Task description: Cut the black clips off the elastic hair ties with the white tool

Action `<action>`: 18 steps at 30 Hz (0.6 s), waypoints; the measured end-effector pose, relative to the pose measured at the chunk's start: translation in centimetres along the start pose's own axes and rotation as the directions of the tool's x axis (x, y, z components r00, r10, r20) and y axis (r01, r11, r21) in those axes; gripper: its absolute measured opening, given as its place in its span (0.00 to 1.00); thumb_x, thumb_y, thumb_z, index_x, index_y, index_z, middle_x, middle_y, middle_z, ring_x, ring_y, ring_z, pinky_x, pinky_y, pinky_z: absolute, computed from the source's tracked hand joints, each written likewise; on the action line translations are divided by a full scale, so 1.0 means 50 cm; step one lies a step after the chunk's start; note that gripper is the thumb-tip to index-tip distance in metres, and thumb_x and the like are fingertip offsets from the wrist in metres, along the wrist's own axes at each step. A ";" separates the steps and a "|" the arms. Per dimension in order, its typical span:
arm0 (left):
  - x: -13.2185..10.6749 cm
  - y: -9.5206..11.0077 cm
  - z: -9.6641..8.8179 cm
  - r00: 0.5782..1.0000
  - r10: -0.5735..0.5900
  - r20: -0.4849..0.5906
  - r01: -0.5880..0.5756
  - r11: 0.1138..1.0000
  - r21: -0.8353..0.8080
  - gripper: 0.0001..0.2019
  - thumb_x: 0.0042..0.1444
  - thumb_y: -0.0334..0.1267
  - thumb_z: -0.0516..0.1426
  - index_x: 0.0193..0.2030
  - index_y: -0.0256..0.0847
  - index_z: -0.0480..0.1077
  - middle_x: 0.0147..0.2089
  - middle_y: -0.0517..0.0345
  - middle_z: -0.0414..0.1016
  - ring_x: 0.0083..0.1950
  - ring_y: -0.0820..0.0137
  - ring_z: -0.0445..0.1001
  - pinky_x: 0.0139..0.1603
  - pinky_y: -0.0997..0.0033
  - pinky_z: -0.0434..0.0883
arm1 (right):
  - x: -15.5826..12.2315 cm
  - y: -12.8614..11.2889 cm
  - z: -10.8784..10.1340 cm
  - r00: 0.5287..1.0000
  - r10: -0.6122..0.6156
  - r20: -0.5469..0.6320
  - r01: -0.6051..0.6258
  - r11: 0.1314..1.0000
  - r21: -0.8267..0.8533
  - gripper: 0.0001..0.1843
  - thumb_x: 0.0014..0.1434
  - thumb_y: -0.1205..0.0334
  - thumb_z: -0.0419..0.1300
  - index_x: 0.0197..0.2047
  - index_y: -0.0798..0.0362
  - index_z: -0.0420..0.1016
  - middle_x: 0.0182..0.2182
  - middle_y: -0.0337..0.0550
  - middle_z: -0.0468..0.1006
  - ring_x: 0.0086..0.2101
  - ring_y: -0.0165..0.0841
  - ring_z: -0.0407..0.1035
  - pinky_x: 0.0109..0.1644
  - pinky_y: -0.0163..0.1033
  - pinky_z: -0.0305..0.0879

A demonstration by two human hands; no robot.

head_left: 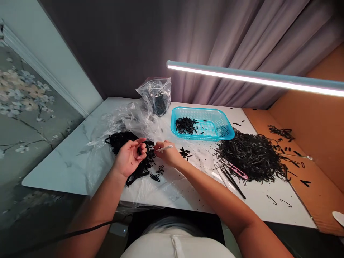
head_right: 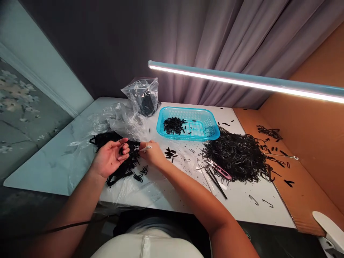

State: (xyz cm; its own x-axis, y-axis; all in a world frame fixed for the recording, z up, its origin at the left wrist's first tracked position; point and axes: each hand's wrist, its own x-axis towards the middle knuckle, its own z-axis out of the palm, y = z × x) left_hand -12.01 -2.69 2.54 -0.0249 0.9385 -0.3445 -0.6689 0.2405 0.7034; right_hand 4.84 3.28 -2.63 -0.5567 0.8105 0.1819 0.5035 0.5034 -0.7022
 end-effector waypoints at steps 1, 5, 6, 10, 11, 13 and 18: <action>0.002 -0.003 -0.001 1.000 0.007 0.019 -0.008 0.999 0.037 0.11 0.57 0.31 0.52 0.40 0.30 0.74 0.28 0.57 0.63 0.26 0.76 0.61 0.21 0.78 0.56 | 0.003 0.001 0.005 1.000 -0.002 0.002 0.002 1.000 -0.013 0.02 0.55 0.69 0.62 0.32 0.53 0.75 0.26 0.42 0.75 0.36 0.35 0.65 0.40 0.37 0.53; 0.005 -0.015 -0.010 0.988 0.132 0.077 -0.148 0.949 0.278 0.11 0.60 0.37 0.57 0.45 0.34 0.76 0.26 0.62 0.62 0.24 0.80 0.52 0.24 0.79 0.55 | -0.002 -0.002 0.002 0.999 -0.003 -0.037 0.003 1.000 -0.001 0.02 0.56 0.69 0.61 0.32 0.54 0.74 0.29 0.43 0.77 0.37 0.34 0.66 0.45 0.40 0.53; 0.005 -0.018 -0.012 0.982 0.168 0.086 -0.188 0.915 0.358 0.12 0.59 0.38 0.58 0.47 0.35 0.76 0.27 0.61 0.64 0.24 0.80 0.53 0.25 0.79 0.55 | -0.006 -0.004 -0.003 0.999 0.006 -0.054 -0.006 1.000 0.018 0.02 0.58 0.68 0.60 0.33 0.54 0.74 0.32 0.43 0.78 0.37 0.34 0.66 0.45 0.39 0.54; 0.006 -0.030 -0.016 0.933 0.343 0.107 -0.324 0.675 0.662 0.15 0.56 0.39 0.61 0.50 0.41 0.78 0.35 0.58 0.71 0.31 0.77 0.60 0.31 0.77 0.57 | -0.026 -0.011 -0.031 0.992 0.062 -0.111 -0.034 0.972 0.234 0.06 0.61 0.61 0.59 0.36 0.55 0.73 0.37 0.43 0.80 0.35 0.30 0.69 0.41 0.35 0.61; 0.005 -0.032 -0.016 0.921 0.372 0.117 -0.338 0.613 0.714 0.15 0.55 0.39 0.62 0.50 0.42 0.78 0.35 0.58 0.71 0.31 0.76 0.60 0.31 0.76 0.57 | -0.032 -0.014 -0.037 0.989 0.094 -0.114 -0.048 0.934 0.353 0.08 0.60 0.59 0.60 0.34 0.55 0.72 0.37 0.43 0.80 0.35 0.30 0.70 0.39 0.34 0.62; 0.003 -0.037 -0.013 0.915 0.379 0.139 -0.344 0.551 0.760 0.17 0.52 0.39 0.64 0.49 0.43 0.79 0.35 0.59 0.71 0.29 0.76 0.59 0.30 0.75 0.57 | -0.046 -0.020 -0.046 0.981 0.175 -0.078 -0.097 0.804 0.586 0.11 0.57 0.56 0.63 0.32 0.55 0.71 0.36 0.44 0.81 0.34 0.30 0.71 0.38 0.34 0.63; -0.010 -0.050 0.000 0.947 0.278 0.160 -0.311 0.679 0.665 0.13 0.50 0.40 0.66 0.43 0.40 0.81 0.38 0.53 0.77 0.36 0.71 0.69 0.38 0.73 0.64 | -0.075 -0.043 -0.055 0.972 0.228 0.062 -0.173 0.507 0.844 0.15 0.52 0.53 0.67 0.33 0.56 0.71 0.37 0.47 0.81 0.38 0.34 0.75 0.46 0.39 0.67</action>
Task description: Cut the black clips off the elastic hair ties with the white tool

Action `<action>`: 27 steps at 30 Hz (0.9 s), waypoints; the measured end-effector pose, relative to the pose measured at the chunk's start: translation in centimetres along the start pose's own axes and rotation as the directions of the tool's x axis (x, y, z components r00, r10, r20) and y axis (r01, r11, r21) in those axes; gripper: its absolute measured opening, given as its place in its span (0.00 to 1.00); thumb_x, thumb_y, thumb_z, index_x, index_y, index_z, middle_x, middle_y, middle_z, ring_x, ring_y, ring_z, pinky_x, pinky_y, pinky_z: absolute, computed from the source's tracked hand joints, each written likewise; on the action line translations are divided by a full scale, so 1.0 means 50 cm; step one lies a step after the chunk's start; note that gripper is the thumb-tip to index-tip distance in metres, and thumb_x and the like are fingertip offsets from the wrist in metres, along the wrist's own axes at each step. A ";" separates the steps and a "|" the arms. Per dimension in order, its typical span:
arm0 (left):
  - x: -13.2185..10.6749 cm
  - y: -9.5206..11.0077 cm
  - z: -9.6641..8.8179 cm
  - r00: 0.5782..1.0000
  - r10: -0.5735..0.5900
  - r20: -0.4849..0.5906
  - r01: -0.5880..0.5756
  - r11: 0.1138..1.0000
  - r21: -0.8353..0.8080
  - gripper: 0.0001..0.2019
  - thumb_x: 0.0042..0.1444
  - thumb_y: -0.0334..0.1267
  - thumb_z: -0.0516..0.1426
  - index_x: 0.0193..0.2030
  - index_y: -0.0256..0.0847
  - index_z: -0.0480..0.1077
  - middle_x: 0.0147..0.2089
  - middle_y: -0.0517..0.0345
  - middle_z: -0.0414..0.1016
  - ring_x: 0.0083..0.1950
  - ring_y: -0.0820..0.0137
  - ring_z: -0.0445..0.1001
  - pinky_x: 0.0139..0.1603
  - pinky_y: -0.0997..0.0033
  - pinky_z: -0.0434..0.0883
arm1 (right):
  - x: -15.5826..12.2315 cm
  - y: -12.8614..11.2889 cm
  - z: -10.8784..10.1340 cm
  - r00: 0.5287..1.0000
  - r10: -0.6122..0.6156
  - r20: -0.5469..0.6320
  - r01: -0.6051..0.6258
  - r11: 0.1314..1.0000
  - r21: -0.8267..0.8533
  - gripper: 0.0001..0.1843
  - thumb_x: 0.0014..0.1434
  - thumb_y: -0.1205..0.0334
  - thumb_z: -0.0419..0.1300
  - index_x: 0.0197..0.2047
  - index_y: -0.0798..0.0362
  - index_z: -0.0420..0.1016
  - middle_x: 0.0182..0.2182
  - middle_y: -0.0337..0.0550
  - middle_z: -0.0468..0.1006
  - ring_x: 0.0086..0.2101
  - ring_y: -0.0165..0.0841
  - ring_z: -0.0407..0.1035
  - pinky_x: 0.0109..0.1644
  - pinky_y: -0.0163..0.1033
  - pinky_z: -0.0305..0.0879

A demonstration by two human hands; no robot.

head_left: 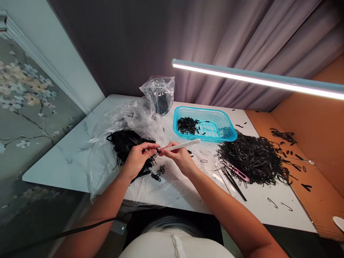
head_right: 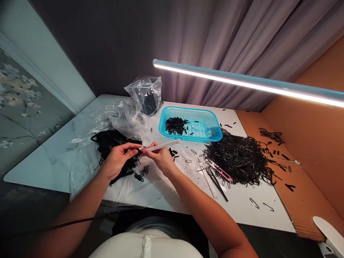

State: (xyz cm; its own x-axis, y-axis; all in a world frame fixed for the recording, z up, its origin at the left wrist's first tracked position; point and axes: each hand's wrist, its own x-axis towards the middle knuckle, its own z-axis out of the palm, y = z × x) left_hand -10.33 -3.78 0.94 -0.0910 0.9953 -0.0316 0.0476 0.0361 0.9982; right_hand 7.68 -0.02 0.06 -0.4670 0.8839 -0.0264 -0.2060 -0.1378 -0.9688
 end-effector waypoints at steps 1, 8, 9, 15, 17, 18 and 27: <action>-0.003 0.000 0.003 1.000 -0.013 0.011 0.013 0.999 -0.045 0.12 0.51 0.41 0.66 0.41 0.40 0.81 0.38 0.53 0.78 0.38 0.70 0.70 0.41 0.72 0.65 | -0.005 -0.002 0.003 1.000 0.014 0.006 -0.014 0.999 0.042 0.16 0.51 0.53 0.68 0.33 0.56 0.71 0.37 0.48 0.81 0.39 0.35 0.75 0.48 0.40 0.68; -0.019 0.007 0.013 0.995 -0.099 -0.001 0.095 0.956 -0.279 0.10 0.47 0.40 0.69 0.34 0.37 0.80 0.35 0.53 0.78 0.37 0.73 0.72 0.41 0.74 0.67 | -0.031 -0.011 0.011 0.999 -0.029 -0.023 0.032 0.990 0.141 0.15 0.53 0.54 0.68 0.33 0.54 0.69 0.41 0.47 0.81 0.40 0.35 0.77 0.51 0.42 0.69; -0.021 0.008 0.013 0.995 -0.104 -0.003 0.099 0.953 -0.285 0.10 0.47 0.39 0.69 0.34 0.37 0.80 0.35 0.54 0.78 0.36 0.73 0.71 0.40 0.75 0.67 | -0.035 -0.011 0.011 0.998 -0.052 -0.021 0.054 0.989 0.136 0.14 0.53 0.55 0.68 0.33 0.54 0.69 0.41 0.46 0.81 0.40 0.34 0.77 0.50 0.42 0.69; -0.026 0.015 0.020 0.997 -0.075 0.018 0.077 0.955 -0.287 0.11 0.46 0.40 0.69 0.34 0.37 0.81 0.33 0.54 0.79 0.34 0.73 0.71 0.38 0.74 0.68 | -0.050 -0.013 0.014 0.991 -0.129 -0.038 0.131 0.990 0.060 0.13 0.56 0.54 0.66 0.33 0.53 0.70 0.41 0.45 0.81 0.40 0.35 0.76 0.47 0.42 0.69; -0.026 0.016 0.023 0.996 -0.091 0.005 0.088 0.944 -0.317 0.12 0.44 0.40 0.70 0.34 0.37 0.81 0.33 0.53 0.79 0.33 0.73 0.72 0.37 0.74 0.68 | -0.051 -0.015 0.015 0.992 -0.110 -0.057 0.113 0.992 0.055 0.13 0.55 0.53 0.66 0.33 0.53 0.71 0.39 0.46 0.82 0.39 0.36 0.77 0.47 0.43 0.70; -0.026 0.016 0.024 0.995 -0.103 -0.004 0.096 0.937 -0.335 0.13 0.42 0.40 0.71 0.35 0.38 0.81 0.33 0.53 0.80 0.34 0.73 0.72 0.38 0.74 0.68 | -0.051 -0.017 0.015 0.993 -0.100 -0.065 0.104 0.993 0.061 0.13 0.55 0.53 0.67 0.34 0.54 0.71 0.38 0.46 0.82 0.39 0.36 0.77 0.48 0.43 0.70; -0.030 0.020 0.030 0.998 -0.050 -0.042 0.031 0.931 -0.363 0.14 0.42 0.36 0.71 0.38 0.37 0.80 0.32 0.53 0.80 0.37 0.72 0.75 0.44 0.74 0.69 | -0.080 -0.029 -0.048 0.966 -0.082 -0.244 0.082 0.997 -0.011 0.15 0.55 0.51 0.67 0.34 0.54 0.71 0.42 0.49 0.81 0.39 0.37 0.77 0.46 0.43 0.71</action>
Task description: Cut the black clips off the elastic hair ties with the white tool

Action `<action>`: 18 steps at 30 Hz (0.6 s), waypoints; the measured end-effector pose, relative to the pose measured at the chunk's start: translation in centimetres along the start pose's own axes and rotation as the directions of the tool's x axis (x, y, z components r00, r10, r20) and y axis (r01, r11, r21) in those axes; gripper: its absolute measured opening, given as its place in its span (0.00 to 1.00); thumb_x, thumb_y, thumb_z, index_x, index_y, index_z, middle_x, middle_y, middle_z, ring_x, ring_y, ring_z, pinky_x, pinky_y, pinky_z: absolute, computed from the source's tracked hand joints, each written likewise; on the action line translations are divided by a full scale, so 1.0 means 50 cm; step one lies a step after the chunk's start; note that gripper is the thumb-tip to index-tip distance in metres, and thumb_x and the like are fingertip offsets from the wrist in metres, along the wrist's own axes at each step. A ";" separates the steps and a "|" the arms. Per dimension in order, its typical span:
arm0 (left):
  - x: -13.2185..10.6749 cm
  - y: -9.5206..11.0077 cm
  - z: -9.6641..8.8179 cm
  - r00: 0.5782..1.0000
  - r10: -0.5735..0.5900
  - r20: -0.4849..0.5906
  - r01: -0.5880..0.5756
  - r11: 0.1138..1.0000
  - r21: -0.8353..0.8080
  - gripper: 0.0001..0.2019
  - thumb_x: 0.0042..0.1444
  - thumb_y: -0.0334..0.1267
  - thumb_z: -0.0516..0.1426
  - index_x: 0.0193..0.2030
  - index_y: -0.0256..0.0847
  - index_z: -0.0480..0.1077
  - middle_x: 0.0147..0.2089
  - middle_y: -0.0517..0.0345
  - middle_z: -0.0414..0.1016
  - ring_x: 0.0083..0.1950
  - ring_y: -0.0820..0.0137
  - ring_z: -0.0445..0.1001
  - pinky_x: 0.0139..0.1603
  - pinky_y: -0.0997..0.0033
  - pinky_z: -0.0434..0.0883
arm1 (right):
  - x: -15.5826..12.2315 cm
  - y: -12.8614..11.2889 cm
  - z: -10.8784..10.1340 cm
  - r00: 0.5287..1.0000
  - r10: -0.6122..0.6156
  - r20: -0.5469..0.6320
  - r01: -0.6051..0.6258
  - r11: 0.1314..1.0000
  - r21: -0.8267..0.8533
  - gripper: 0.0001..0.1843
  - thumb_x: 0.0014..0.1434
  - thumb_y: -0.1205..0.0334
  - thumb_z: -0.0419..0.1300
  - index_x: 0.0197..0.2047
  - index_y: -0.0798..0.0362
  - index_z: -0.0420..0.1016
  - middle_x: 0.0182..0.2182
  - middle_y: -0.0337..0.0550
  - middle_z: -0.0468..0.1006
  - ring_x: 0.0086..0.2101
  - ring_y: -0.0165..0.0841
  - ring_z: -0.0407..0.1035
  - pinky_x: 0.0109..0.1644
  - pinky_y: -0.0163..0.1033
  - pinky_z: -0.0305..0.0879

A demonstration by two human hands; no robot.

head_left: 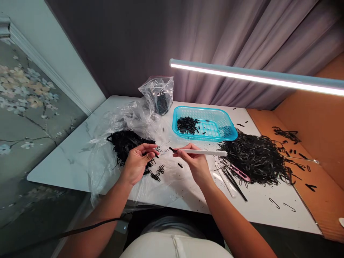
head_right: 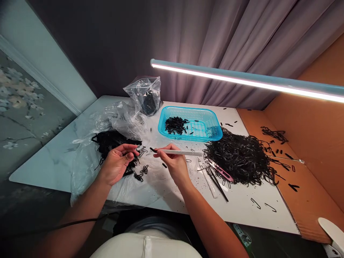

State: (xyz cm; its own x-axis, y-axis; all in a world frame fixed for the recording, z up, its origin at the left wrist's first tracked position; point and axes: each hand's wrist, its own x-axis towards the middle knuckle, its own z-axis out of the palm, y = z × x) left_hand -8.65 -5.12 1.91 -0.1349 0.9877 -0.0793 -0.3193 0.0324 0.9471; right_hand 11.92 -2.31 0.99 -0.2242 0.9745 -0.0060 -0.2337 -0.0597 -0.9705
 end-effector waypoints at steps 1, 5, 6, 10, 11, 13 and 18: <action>0.000 0.000 0.002 1.000 -0.004 -0.003 0.004 1.000 -0.006 0.14 0.42 0.35 0.71 0.37 0.37 0.80 0.32 0.53 0.80 0.37 0.72 0.76 0.44 0.74 0.69 | -0.004 0.002 -0.012 1.000 -0.008 -0.021 0.007 1.000 -0.017 0.15 0.55 0.51 0.67 0.34 0.54 0.71 0.42 0.49 0.81 0.39 0.37 0.77 0.45 0.43 0.71; 0.001 -0.002 0.011 0.999 -0.037 0.003 0.037 0.999 -0.030 0.14 0.41 0.34 0.72 0.36 0.38 0.79 0.33 0.53 0.81 0.39 0.71 0.77 0.46 0.74 0.69 | -0.026 0.011 -0.036 0.994 -0.087 -0.059 0.080 0.989 -0.121 0.12 0.57 0.54 0.65 0.34 0.54 0.73 0.43 0.50 0.80 0.41 0.37 0.76 0.44 0.41 0.70; 0.002 -0.003 0.013 0.999 -0.044 0.004 0.044 0.999 -0.031 0.14 0.41 0.34 0.72 0.37 0.38 0.79 0.33 0.53 0.81 0.40 0.71 0.77 0.46 0.74 0.69 | -0.032 0.011 -0.036 0.992 -0.117 -0.054 0.108 0.984 -0.145 0.11 0.58 0.55 0.65 0.35 0.54 0.74 0.43 0.50 0.80 0.42 0.37 0.75 0.45 0.41 0.70; 0.000 -0.008 0.016 0.998 -0.067 0.011 0.067 0.998 -0.017 0.14 0.43 0.34 0.71 0.39 0.39 0.79 0.35 0.53 0.82 0.42 0.70 0.78 0.48 0.73 0.69 | -0.053 0.007 -0.021 0.978 -0.203 -0.047 0.193 0.967 -0.167 0.07 0.58 0.58 0.65 0.34 0.52 0.74 0.42 0.48 0.81 0.42 0.37 0.76 0.47 0.43 0.71; 0.000 -0.008 0.016 0.997 -0.070 0.015 0.071 0.997 -0.010 0.14 0.43 0.34 0.71 0.39 0.39 0.79 0.36 0.52 0.82 0.43 0.70 0.78 0.48 0.73 0.69 | -0.057 0.005 -0.016 0.978 -0.204 -0.048 0.194 0.967 -0.164 0.07 0.58 0.58 0.65 0.34 0.52 0.74 0.42 0.48 0.81 0.41 0.37 0.76 0.46 0.43 0.71; -0.002 -0.008 0.016 0.997 -0.072 0.021 0.072 0.997 0.004 0.13 0.45 0.34 0.70 0.39 0.39 0.79 0.37 0.52 0.82 0.44 0.69 0.78 0.49 0.72 0.69 | -0.062 0.002 -0.009 0.978 -0.206 -0.036 0.196 0.965 -0.177 0.07 0.58 0.58 0.65 0.34 0.52 0.73 0.43 0.47 0.80 0.41 0.37 0.76 0.46 0.44 0.73; -0.006 -0.005 0.017 0.997 -0.077 0.018 0.076 0.997 0.030 0.13 0.45 0.34 0.70 0.39 0.39 0.79 0.37 0.51 0.82 0.44 0.68 0.78 0.49 0.71 0.69 | -0.070 0.000 -0.007 0.941 -0.338 0.007 0.321 0.887 -0.333 0.02 0.60 0.62 0.63 0.36 0.50 0.74 0.43 0.44 0.81 0.45 0.37 0.76 0.50 0.45 0.72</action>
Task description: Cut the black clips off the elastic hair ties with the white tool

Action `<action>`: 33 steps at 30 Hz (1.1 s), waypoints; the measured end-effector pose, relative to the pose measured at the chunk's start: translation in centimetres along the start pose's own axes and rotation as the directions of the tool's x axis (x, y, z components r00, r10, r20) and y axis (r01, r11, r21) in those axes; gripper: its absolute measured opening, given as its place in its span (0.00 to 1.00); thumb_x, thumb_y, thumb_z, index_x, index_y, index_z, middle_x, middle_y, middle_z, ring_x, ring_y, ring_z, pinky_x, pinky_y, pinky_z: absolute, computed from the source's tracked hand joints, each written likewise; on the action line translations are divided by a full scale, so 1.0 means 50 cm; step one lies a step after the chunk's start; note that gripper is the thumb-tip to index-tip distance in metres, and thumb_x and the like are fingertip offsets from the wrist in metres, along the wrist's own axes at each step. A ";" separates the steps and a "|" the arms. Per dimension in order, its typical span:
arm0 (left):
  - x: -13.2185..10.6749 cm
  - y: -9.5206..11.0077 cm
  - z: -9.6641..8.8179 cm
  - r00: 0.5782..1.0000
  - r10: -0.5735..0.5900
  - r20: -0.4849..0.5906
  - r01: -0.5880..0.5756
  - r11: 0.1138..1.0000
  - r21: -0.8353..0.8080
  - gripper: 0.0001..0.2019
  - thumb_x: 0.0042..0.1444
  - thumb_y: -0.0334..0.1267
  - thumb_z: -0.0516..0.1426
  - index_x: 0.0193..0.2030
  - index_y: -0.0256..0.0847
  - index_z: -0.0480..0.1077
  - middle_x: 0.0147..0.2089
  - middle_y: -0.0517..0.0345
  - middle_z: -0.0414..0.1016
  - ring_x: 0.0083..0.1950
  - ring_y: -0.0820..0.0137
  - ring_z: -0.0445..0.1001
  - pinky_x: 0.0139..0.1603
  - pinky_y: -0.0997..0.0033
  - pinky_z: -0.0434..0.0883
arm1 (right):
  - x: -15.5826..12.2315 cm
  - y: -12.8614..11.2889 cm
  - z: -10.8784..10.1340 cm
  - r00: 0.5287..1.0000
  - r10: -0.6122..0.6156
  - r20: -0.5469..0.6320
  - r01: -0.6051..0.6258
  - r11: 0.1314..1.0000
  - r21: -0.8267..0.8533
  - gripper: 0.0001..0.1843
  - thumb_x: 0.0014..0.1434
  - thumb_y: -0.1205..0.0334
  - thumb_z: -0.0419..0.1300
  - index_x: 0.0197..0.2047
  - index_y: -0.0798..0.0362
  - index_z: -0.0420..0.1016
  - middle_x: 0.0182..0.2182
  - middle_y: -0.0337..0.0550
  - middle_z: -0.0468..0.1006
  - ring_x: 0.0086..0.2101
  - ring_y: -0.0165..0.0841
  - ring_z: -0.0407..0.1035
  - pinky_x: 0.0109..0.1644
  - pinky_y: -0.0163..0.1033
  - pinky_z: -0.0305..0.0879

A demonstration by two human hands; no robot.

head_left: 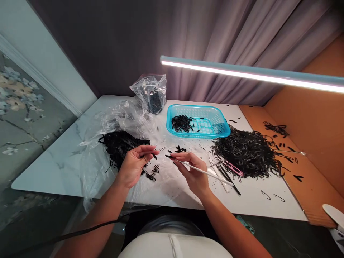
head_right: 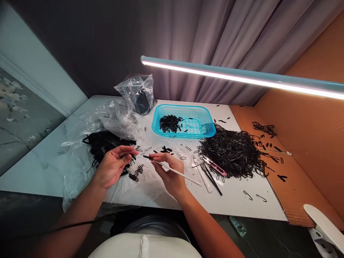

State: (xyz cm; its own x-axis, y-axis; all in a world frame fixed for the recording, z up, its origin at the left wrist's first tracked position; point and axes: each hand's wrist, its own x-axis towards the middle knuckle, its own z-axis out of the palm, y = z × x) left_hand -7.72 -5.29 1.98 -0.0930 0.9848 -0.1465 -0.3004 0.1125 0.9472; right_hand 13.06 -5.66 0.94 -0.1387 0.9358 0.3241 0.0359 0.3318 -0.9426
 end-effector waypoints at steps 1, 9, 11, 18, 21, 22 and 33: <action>-0.001 0.000 0.001 1.000 -0.004 0.004 0.004 1.000 0.003 0.12 0.45 0.34 0.70 0.39 0.39 0.79 0.37 0.51 0.82 0.44 0.68 0.78 0.48 0.72 0.69 | -0.001 0.000 -0.001 1.000 -0.023 -0.007 0.023 0.999 -0.027 0.01 0.60 0.62 0.63 0.36 0.49 0.74 0.43 0.44 0.81 0.45 0.37 0.76 0.50 0.44 0.72; -0.005 -0.001 0.015 0.993 -0.022 0.117 0.012 0.996 0.084 0.09 0.47 0.37 0.69 0.36 0.40 0.80 0.33 0.54 0.81 0.37 0.73 0.75 0.42 0.75 0.68 | -0.006 -0.004 -0.008 0.888 -0.441 0.126 0.457 0.827 -0.327 0.08 0.60 0.72 0.60 0.37 0.48 0.73 0.46 0.41 0.81 0.40 0.34 0.75 0.48 0.47 0.69; -0.007 -0.001 0.020 0.991 -0.019 0.136 0.007 0.996 0.088 0.08 0.48 0.37 0.68 0.36 0.40 0.80 0.34 0.54 0.81 0.38 0.72 0.75 0.43 0.75 0.69 | -0.005 0.003 -0.011 0.879 -0.460 0.123 0.469 0.795 -0.385 0.08 0.60 0.72 0.59 0.38 0.47 0.72 0.47 0.41 0.81 0.41 0.34 0.75 0.48 0.47 0.68; -0.005 0.000 0.035 0.993 -0.020 0.116 0.012 0.998 0.069 0.09 0.49 0.39 0.68 0.36 0.39 0.79 0.36 0.52 0.82 0.42 0.70 0.76 0.45 0.73 0.67 | 0.007 0.033 -0.037 0.992 -0.094 -0.088 0.046 0.898 -0.437 0.02 0.62 0.62 0.60 0.37 0.50 0.72 0.51 0.44 0.77 0.50 0.39 0.71 0.55 0.49 0.64; 0.000 -0.006 0.048 0.994 -0.054 0.099 0.046 0.995 0.086 0.10 0.49 0.41 0.68 0.37 0.38 0.78 0.36 0.52 0.81 0.40 0.71 0.74 0.42 0.73 0.66 | 0.001 0.012 -0.030 0.999 0.026 0.021 -0.023 0.992 -0.121 0.04 0.61 0.61 0.61 0.35 0.51 0.72 0.53 0.45 0.75 0.45 0.35 0.74 0.52 0.45 0.69; 0.002 -0.008 0.054 0.993 -0.071 0.095 0.063 0.994 0.087 0.11 0.49 0.41 0.68 0.37 0.39 0.78 0.37 0.53 0.81 0.39 0.72 0.74 0.41 0.74 0.65 | -0.003 0.004 -0.025 0.995 0.035 0.094 -0.032 0.999 -0.033 0.03 0.61 0.61 0.61 0.36 0.51 0.72 0.54 0.45 0.75 0.43 0.34 0.75 0.51 0.44 0.70; 0.111 -0.059 0.169 0.944 -0.100 0.315 -0.011 0.943 0.332 0.20 0.62 0.53 0.53 0.47 0.38 0.74 0.41 0.50 0.80 0.45 0.66 0.72 0.49 0.66 0.63 | -0.010 0.017 -0.170 0.925 -0.036 -0.379 -0.042 0.980 -0.197 0.08 0.58 0.58 0.63 0.36 0.54 0.74 0.48 0.51 0.78 0.46 0.38 0.75 0.51 0.45 0.71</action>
State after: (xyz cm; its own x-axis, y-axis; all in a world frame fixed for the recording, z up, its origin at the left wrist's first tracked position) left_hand 0.67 0.99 0.79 0.2416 0.9598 -0.1430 0.0327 0.1393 0.9897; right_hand 21.56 -4.85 0.65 0.2456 0.8985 0.3639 0.2358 0.3087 -0.9215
